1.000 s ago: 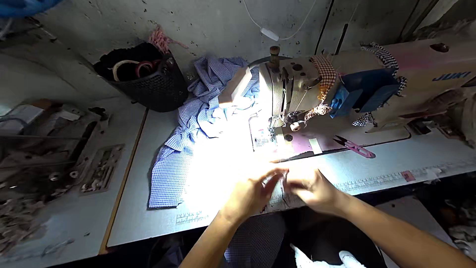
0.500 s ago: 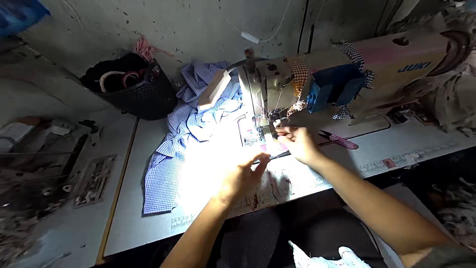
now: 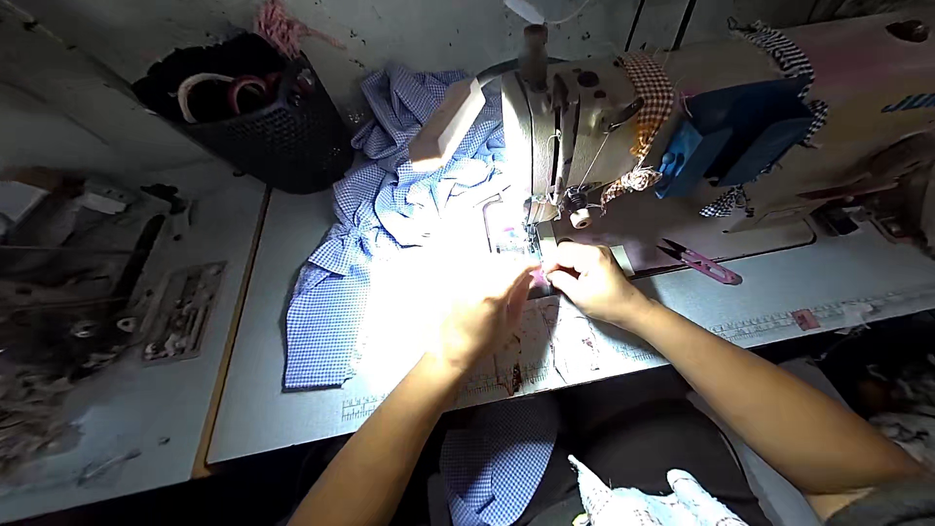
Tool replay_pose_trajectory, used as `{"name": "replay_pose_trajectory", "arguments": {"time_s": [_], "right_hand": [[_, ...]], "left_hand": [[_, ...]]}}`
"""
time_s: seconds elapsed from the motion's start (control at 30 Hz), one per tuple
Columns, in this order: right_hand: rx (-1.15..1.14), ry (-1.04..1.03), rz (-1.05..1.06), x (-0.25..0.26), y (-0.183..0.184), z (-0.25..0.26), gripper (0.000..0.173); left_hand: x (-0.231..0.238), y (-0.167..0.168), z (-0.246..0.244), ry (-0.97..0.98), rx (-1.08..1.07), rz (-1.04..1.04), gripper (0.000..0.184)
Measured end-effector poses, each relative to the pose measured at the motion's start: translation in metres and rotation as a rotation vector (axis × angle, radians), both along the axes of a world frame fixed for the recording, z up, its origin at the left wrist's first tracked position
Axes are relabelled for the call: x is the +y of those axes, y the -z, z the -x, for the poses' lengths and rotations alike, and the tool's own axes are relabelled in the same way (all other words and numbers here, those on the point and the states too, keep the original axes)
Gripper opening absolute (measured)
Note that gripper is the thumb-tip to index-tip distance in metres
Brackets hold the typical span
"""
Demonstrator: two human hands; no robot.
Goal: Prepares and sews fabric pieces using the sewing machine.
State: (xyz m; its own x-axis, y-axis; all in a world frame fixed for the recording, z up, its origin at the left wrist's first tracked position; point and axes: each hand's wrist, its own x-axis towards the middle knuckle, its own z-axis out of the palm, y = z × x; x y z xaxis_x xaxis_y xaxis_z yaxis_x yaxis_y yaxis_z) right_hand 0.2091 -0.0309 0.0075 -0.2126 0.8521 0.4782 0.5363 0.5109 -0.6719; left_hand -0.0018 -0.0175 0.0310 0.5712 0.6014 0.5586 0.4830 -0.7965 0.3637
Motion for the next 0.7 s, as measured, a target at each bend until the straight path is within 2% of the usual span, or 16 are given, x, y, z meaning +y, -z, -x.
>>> {"name": "replay_pose_trajectory", "arguments": {"time_s": [0.1, 0.23, 0.37, 0.43, 0.53, 0.6, 0.67, 0.7], "right_hand": [[-0.129, -0.086, -0.037, -0.011, -0.005, 0.002, 0.014], [-0.118, -0.181, -0.027, -0.020, -0.008, 0.002, 0.014], [-0.131, -0.263, -0.019, -0.031, -0.011, 0.003, 0.017], [-0.147, -0.325, -0.002, -0.047, -0.019, 0.009, 0.017], [-0.080, -0.481, 0.000, -0.086, -0.043, 0.015, 0.012], [-0.044, -0.569, -0.030, -0.111, -0.054, 0.016, 0.010], [-0.073, -0.553, -0.012, -0.121, -0.055, 0.011, 0.010], [-0.105, -0.481, 0.000, -0.120, -0.054, 0.005, 0.011]], "left_hand": [[0.028, 0.006, -0.009, 0.149, 0.110, -0.026, 0.033], [0.040, 0.008, -0.003, 0.330, 0.232, -0.148, 0.022], [0.018, -0.003, 0.016, 0.439, 0.234, -0.122, 0.021], [0.000, -0.006, 0.025, 0.450, 0.201, -0.007, 0.022], [-0.049, -0.034, 0.036, 0.437, 0.152, 0.207, 0.023], [-0.077, -0.053, 0.036, 0.445, 0.141, 0.229, 0.024], [-0.085, -0.056, 0.032, 0.438, 0.114, 0.245, 0.024], [-0.083, -0.054, 0.030, 0.414, 0.101, 0.287, 0.024]]}}
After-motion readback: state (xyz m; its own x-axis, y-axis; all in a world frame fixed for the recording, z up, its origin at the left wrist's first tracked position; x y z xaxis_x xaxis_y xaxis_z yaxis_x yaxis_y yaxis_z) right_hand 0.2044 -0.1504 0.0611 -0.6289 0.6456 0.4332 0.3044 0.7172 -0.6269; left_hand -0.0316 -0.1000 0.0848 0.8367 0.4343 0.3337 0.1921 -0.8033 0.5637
